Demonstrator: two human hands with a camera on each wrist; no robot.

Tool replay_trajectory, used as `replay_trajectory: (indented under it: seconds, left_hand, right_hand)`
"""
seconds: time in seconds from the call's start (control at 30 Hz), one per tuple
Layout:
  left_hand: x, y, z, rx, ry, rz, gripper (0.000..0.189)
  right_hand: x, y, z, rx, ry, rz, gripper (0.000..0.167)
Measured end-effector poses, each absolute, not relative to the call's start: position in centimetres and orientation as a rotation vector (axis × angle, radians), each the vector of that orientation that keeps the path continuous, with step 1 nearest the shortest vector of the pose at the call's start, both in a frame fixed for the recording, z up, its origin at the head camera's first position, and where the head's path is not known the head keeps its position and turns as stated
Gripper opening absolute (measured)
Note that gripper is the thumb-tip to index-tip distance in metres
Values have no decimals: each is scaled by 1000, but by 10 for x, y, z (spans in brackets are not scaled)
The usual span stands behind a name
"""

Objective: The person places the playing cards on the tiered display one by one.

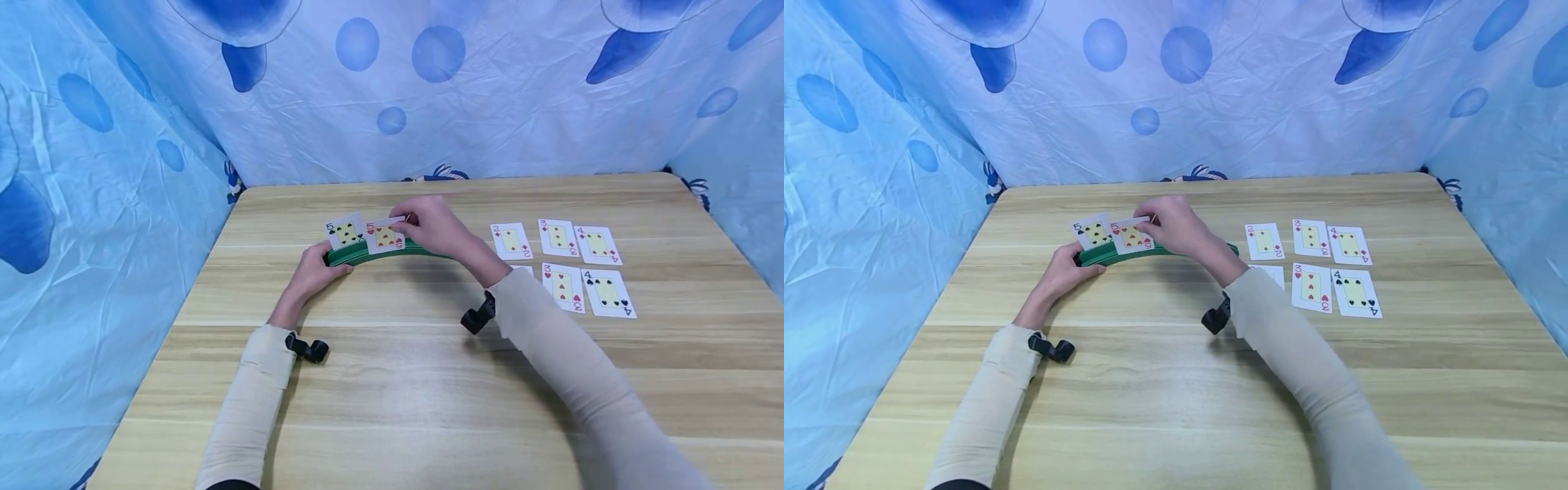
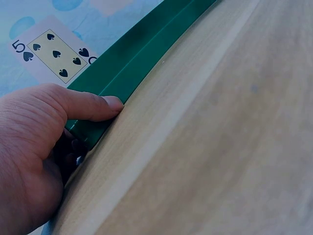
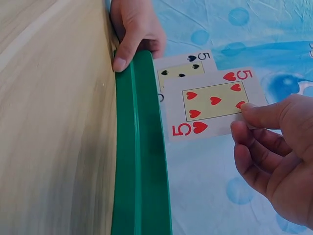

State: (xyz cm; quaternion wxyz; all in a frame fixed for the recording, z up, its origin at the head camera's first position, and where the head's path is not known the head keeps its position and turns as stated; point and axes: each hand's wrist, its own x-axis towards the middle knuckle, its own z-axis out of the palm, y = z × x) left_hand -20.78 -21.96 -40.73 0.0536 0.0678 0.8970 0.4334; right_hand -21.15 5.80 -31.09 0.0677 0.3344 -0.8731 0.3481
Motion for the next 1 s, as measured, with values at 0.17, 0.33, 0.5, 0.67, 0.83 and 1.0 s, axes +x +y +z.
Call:
replay_trajectory:
  seconds: [0.17,0.33,0.5,0.67,0.83,1.0]
  left_hand:
    - [-208,-221,-408,206,2720,1324,61]
    - [-210,-220,-408,206,2727,1305,59]
    - [-211,-220,-408,204,2727,1301,60]
    - [-212,-222,-408,215,2735,1292,58]
    - [-212,-223,-409,244,2750,1294,56]
    - [-211,-223,-410,256,2747,1309,54]
  right_hand:
    - [-215,43,-314,1011,-2637,1069,19]
    - [-217,33,-317,993,-2664,1092,20]
    - [-218,24,-321,946,-2698,1102,21]
    - [-219,15,-324,941,-2698,1116,23]
    - [-220,5,-329,981,-2685,1079,22]
    - [-221,0,-334,1034,-2655,1009,20]
